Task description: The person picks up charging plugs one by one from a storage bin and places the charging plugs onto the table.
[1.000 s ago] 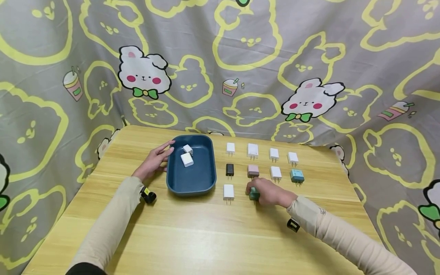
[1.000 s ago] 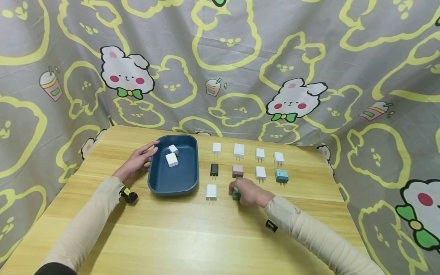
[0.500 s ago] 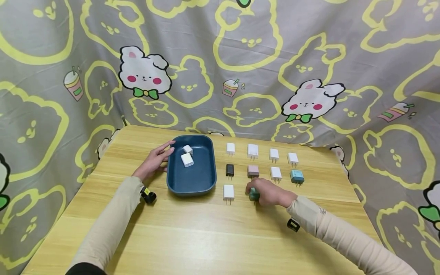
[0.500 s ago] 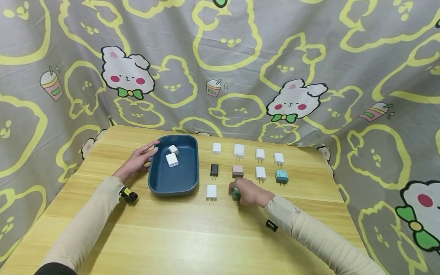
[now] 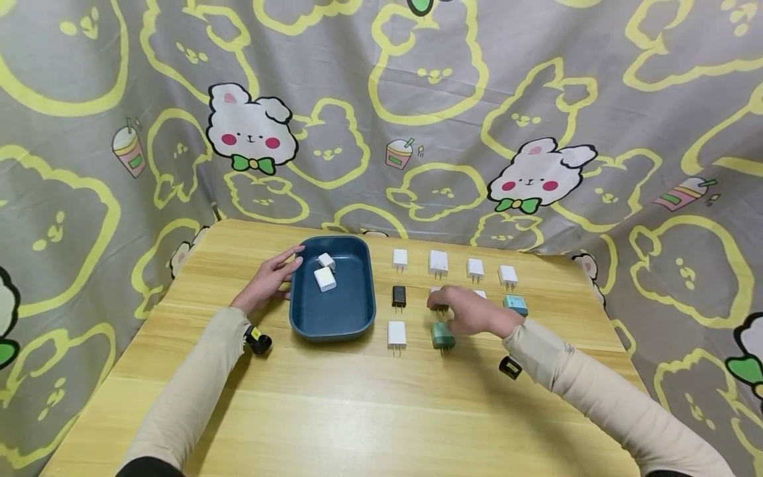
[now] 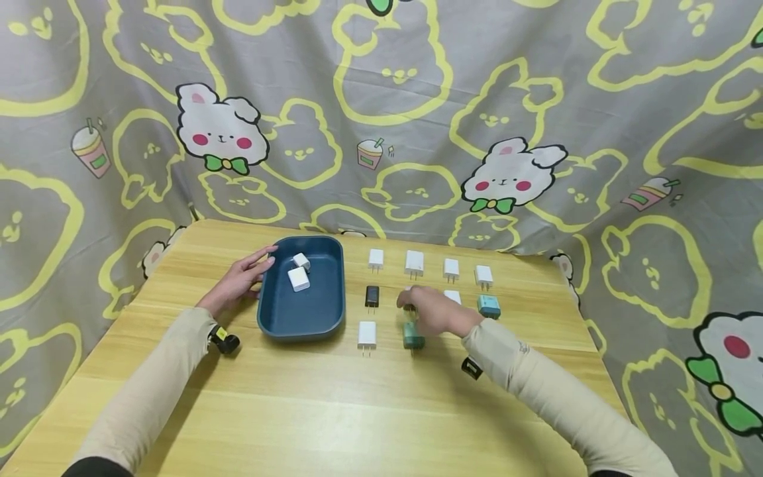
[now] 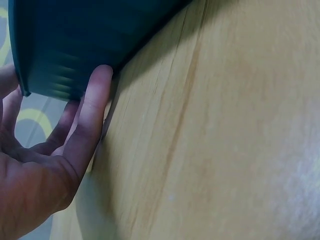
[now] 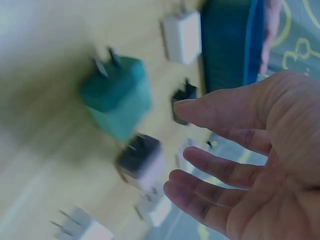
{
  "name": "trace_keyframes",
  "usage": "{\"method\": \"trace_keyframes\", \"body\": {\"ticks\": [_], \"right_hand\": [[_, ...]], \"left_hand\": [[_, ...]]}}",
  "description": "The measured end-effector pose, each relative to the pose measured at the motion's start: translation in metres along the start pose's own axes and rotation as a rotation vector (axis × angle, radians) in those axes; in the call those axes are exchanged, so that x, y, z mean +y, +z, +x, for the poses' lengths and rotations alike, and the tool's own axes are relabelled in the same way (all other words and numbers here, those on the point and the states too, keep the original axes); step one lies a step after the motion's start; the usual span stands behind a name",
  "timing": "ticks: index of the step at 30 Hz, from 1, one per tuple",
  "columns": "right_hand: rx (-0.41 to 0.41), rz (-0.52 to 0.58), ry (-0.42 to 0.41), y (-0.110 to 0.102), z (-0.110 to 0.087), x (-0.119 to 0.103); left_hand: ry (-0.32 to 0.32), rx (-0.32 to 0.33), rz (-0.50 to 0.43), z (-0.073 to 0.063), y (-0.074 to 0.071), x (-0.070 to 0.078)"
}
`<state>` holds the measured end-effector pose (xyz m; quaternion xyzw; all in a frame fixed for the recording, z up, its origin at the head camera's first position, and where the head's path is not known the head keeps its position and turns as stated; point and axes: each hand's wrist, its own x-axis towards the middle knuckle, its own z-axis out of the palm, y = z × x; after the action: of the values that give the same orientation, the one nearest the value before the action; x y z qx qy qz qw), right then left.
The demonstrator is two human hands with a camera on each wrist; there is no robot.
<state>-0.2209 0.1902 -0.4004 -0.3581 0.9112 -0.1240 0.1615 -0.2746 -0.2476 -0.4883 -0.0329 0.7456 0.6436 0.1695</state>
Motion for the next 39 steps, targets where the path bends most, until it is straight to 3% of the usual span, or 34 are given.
{"method": "trace_keyframes", "body": {"ticks": [6,15,29,39], "right_hand": [[0.049,0.002,0.036,-0.026,0.019,-0.001],[0.103,0.043,0.063,-0.056,0.061,-0.007],[0.050,0.041,0.067,-0.068,0.120,-0.033],[0.042,0.049,0.081,-0.062,0.162,-0.057]], "left_hand": [[0.010,0.010,0.007,0.005,0.001,-0.012],[0.030,0.010,0.010,0.005,0.000,-0.009],[0.028,0.013,0.004,0.005,0.000,-0.008],[0.012,0.008,0.004,0.005,-0.001,-0.008]]}}
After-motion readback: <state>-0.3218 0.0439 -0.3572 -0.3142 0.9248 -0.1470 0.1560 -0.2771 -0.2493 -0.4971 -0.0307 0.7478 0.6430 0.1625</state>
